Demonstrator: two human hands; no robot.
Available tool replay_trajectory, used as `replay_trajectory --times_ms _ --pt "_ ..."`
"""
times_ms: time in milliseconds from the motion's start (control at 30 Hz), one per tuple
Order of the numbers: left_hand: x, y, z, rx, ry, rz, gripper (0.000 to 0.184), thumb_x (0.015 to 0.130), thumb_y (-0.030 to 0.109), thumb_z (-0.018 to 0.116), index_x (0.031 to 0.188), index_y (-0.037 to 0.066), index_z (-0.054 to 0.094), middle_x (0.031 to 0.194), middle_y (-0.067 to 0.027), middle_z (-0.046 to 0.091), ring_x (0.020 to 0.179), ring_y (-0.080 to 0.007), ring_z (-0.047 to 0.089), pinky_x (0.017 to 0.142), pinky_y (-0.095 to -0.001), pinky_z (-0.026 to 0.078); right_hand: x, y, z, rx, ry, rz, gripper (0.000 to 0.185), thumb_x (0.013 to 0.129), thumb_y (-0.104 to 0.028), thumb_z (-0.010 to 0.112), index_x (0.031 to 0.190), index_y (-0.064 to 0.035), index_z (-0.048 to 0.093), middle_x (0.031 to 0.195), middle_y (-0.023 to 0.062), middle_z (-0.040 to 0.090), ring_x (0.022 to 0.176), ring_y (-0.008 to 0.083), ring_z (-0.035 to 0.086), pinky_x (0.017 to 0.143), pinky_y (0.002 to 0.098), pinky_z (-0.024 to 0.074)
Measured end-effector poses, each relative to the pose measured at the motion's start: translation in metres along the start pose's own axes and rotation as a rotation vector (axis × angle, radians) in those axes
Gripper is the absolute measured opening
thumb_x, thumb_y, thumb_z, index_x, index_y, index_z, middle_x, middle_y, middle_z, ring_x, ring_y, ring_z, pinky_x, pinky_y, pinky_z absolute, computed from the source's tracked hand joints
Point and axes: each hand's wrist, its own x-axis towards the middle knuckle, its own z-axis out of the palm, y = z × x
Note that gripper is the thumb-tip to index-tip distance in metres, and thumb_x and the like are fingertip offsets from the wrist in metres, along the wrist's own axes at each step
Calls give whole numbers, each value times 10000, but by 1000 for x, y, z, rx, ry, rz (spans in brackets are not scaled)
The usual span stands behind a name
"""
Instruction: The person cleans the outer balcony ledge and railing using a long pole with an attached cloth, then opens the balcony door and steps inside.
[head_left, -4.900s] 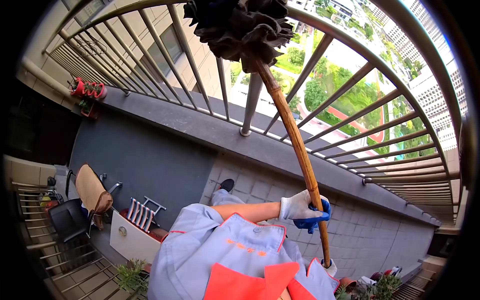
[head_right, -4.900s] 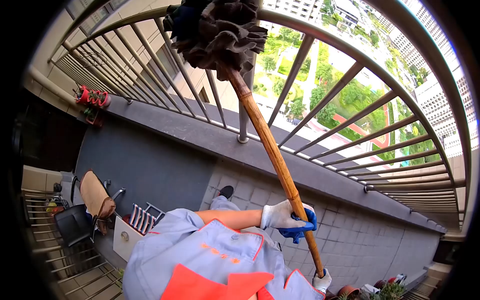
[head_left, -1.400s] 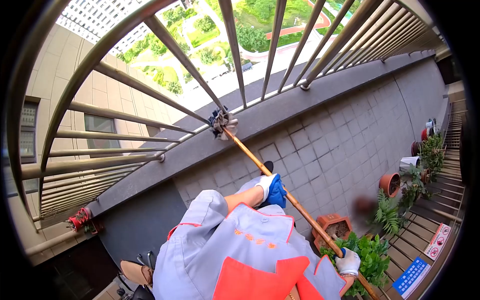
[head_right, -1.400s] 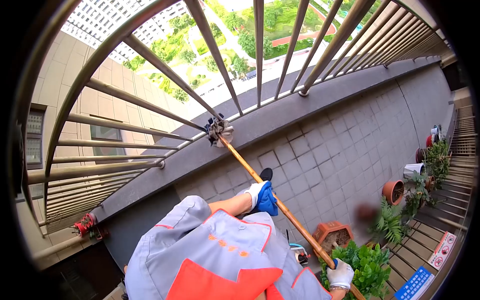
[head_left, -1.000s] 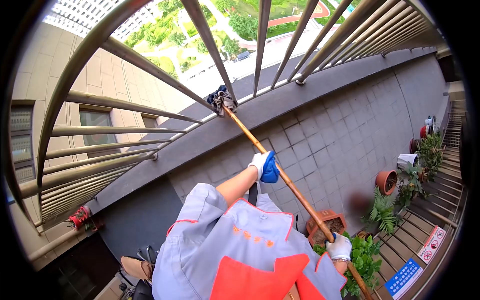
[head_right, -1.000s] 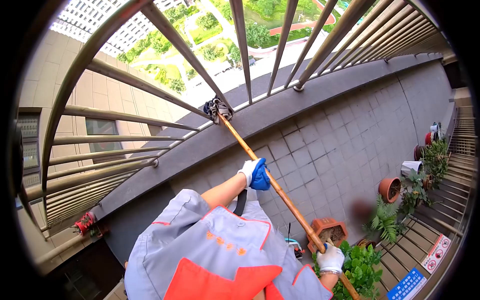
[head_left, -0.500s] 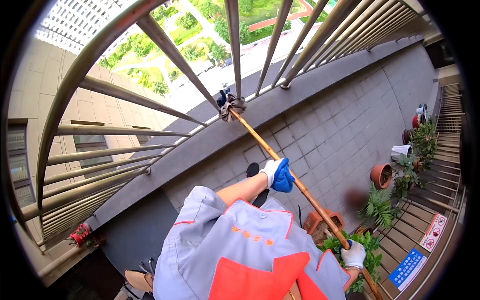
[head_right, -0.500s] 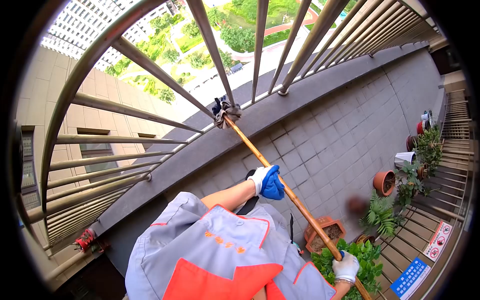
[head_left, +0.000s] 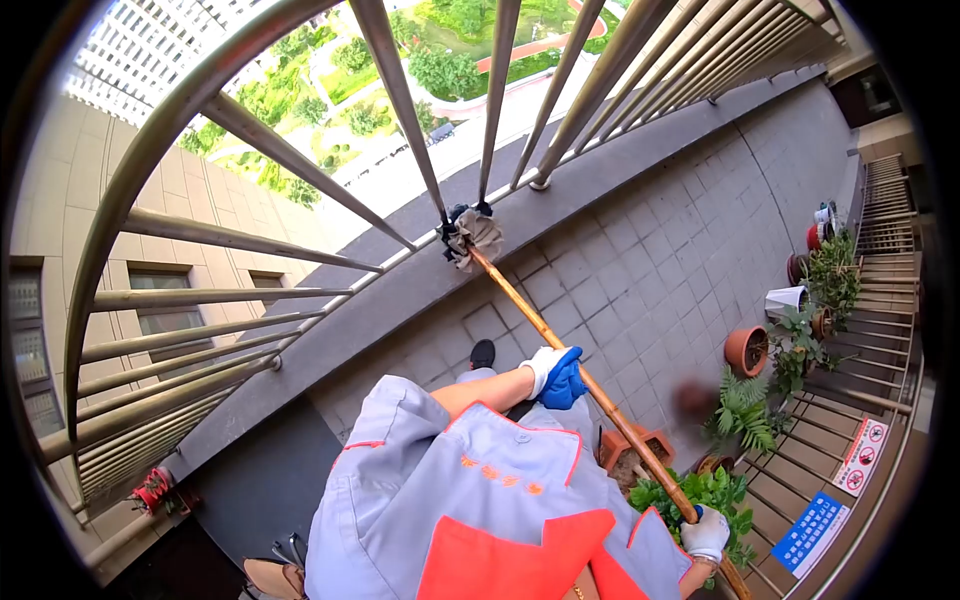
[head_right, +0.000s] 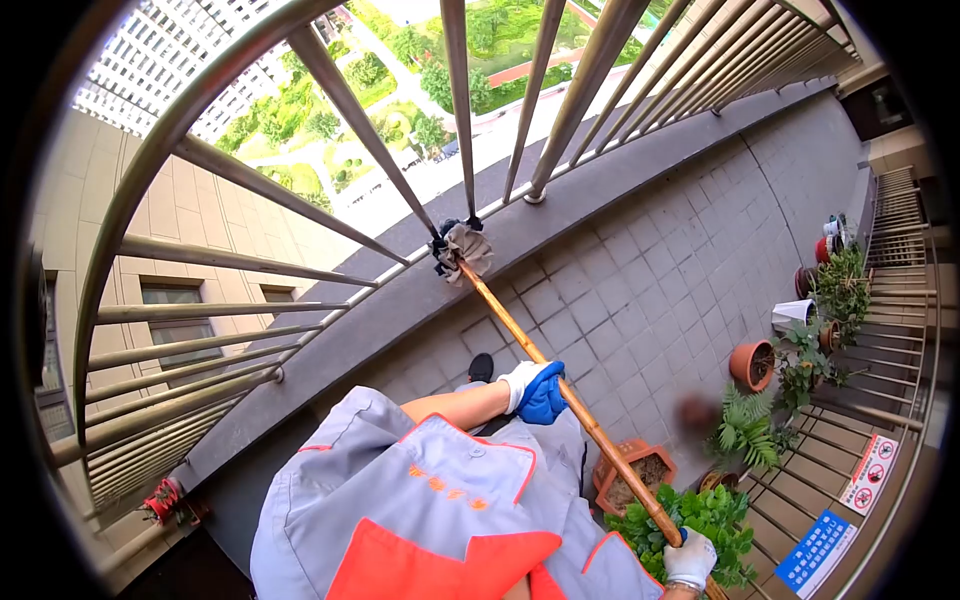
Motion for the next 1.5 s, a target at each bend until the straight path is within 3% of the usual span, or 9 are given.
replay_trajectory --times_ms 67,100,367,467,733,1000,1267,1400,1500 --pt "21 15 -18 -70 -315 -346 346 875 328 502 575 158 480 527 -82 506 421 -240 484 421 -338 381 16 -12 17 -62 69 -7 133 674 -231 663 749 -122 648 716 145 636 728 340 625 674 430 485" --pt "24 -4 7 204 162 116 353 880 321 503 602 105 499 551 -112 533 460 -259 545 430 -368 429 19 -7 17 -14 70 -26 128 687 -231 650 763 -128 652 718 144 637 735 339 625 683 432 484" --pt "28 38 66 288 314 256 244 883 300 514 734 122 591 615 -40 581 549 -207 546 562 -389 469 126 34 14 182 -96 -181 151 684 -256 661 755 -123 653 750 150 645 755 336 628 680 442 489" --pt "88 80 15 45 488 369 347 842 279 536 562 93 453 480 -102 487 413 -280 526 408 -407 426 169 -34 5 81 -28 -293 180 708 -276 628 803 -125 656 785 159 647 784 351 626 700 455 489" --pt "124 -7 146 -86 -7 41 321 862 329 538 699 53 539 610 -160 572 525 -299 574 461 -410 458 216 143 -75 42 -81 -184 203 604 -293 694 750 -151 690 701 152 623 669 342 607 610 428 480" --pt "164 123 94 -20 473 360 270 865 330 475 654 165 451 523 -17 439 437 -206 431 442 -372 378 291 2 -46 -24 -166 -388 220 720 -306 626 846 -129 663 845 158 655 804 380 619 753 444 494" --pt "191 44 214 -166 280 296 241 817 211 590 642 84 485 526 -70 490 401 -245 488 410 -437 455 318 144 -87 130 -133 -315 203 645 -275 685 734 -97 645 726 159 633 738 353 615 670 436 481" --pt "172 70 241 -28 257 219 209 816 196 596 654 99 505 561 -64 527 467 -250 542 477 -419 484 335 149 -87 124 -140 -248 173 648 -249 680 730 -100 646 713 159 630 734 357 616 673 431 483" --pt "192 91 220 1038 143 353 201 780 162 525 583 203 535 650 17 638 644 -134 597 591 -225 415 337 116 -95 3 -38 -236 178 672 -255 677 791 -124 654 759 150 645 749 350 623 682 443 482"
